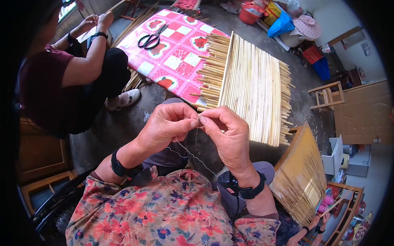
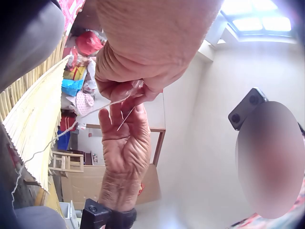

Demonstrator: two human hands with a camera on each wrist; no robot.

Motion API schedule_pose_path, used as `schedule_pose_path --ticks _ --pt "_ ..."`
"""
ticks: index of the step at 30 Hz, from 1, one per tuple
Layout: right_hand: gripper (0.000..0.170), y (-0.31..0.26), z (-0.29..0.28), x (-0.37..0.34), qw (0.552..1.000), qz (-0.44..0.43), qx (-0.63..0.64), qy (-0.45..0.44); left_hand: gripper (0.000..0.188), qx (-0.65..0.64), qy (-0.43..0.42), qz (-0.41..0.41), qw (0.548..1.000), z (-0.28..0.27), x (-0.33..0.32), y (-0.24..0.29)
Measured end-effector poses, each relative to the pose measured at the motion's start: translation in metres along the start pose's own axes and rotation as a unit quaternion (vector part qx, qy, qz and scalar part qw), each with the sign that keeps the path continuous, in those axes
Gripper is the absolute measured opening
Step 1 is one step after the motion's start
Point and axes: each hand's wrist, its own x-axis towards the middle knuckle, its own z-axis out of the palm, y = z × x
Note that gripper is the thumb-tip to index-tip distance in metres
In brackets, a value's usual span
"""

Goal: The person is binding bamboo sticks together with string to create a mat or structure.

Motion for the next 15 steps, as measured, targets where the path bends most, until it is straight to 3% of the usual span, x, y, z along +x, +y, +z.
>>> schedule_pose_path --ticks 3,7,15 --pt "0.002 0.003 0.001 -0.001 0.997 -0.041 -0.057 0.016 0.008 0.053 0.011 0.015 0.998 0.004 -0.003 0.004" --pt "0.002 0.0 0.006 -0.006 0.998 -0.032 -0.053 0.033 0.007 0.093 0.0 0.053 0.994 0.007 -0.004 0.001" --pt "0.005 -0.008 0.007 -0.015 0.999 0.0 0.042 0.026 0.008 0.098 -0.029 0.09 0.991 0.011 -0.008 -0.003"
